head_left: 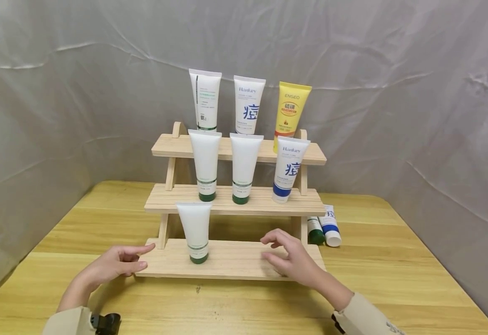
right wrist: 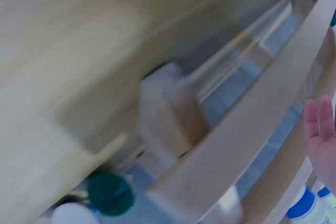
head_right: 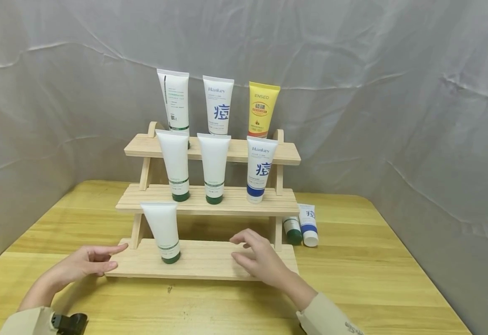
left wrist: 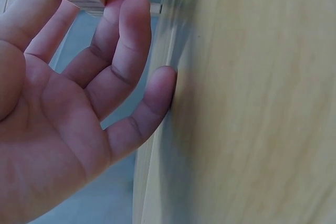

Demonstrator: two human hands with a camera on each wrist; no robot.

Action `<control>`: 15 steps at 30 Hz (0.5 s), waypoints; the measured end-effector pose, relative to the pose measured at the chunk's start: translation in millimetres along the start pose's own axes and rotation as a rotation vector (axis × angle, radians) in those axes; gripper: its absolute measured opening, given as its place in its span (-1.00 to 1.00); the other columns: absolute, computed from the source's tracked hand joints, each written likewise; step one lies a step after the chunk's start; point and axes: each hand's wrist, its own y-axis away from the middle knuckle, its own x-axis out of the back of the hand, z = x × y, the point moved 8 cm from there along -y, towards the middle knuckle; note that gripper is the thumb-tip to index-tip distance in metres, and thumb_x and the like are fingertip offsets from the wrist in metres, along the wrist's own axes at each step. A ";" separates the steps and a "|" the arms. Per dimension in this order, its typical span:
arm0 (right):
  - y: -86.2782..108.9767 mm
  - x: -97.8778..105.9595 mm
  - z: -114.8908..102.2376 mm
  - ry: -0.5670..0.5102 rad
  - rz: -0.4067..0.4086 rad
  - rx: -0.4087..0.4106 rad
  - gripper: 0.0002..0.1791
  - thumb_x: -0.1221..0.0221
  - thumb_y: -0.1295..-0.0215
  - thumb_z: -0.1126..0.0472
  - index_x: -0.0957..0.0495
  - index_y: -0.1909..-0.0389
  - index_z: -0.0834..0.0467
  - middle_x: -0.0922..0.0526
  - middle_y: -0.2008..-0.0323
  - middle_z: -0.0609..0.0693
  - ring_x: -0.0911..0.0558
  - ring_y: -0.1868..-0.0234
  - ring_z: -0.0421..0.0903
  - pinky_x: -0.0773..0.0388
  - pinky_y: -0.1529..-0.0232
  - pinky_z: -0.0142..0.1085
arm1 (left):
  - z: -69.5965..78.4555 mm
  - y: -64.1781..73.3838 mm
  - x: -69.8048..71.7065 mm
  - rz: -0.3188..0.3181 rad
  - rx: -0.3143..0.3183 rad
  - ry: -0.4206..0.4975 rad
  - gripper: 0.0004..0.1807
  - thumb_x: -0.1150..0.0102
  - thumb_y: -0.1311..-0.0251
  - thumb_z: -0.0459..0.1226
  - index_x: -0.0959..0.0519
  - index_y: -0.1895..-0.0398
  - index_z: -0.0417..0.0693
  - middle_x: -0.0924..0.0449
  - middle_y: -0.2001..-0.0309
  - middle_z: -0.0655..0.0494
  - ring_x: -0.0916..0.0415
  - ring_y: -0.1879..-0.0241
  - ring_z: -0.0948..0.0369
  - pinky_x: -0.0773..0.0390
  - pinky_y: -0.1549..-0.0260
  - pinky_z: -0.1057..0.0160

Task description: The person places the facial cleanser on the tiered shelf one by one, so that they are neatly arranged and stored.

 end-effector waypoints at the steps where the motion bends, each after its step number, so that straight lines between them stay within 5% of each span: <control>1: 1.0 3.7 -2.5 0.007 0.007 0.000 -0.70 -0.18 0.09 0.63 -0.45 0.31 0.32 -0.51 0.32 0.10 -0.50 0.28 -0.02 -0.51 0.35 -0.13 | 0.1 0.0 -0.1 0.002 0.001 -0.002 -0.51 -0.07 -0.18 -0.34 -0.28 -0.14 -0.43 -0.27 0.57 0.21 -0.23 0.59 0.35 -0.36 0.62 0.33; 10: 30.2 33.7 28.0 0.061 0.117 0.073 -0.59 -0.20 0.29 0.73 -0.48 0.33 0.35 -0.54 0.36 0.08 -0.51 0.32 -0.08 -0.51 0.42 -0.17 | 0.8 -0.2 -0.1 0.004 0.010 -0.011 -0.49 -0.08 -0.18 -0.33 -0.27 -0.14 -0.46 -0.37 0.43 0.11 -0.23 0.58 0.35 -0.36 0.62 0.34; 15: 44.7 49.3 45.7 0.044 0.141 0.041 -0.63 -0.19 0.21 0.71 -0.48 0.32 0.34 -0.54 0.34 0.05 -0.52 0.31 -0.07 -0.51 0.37 -0.26 | 1.7 -0.3 -1.1 -0.005 -0.006 -0.010 -0.50 -0.06 -0.18 -0.34 -0.25 -0.14 -0.48 -0.27 0.58 0.21 -0.22 0.60 0.33 -0.34 0.64 0.34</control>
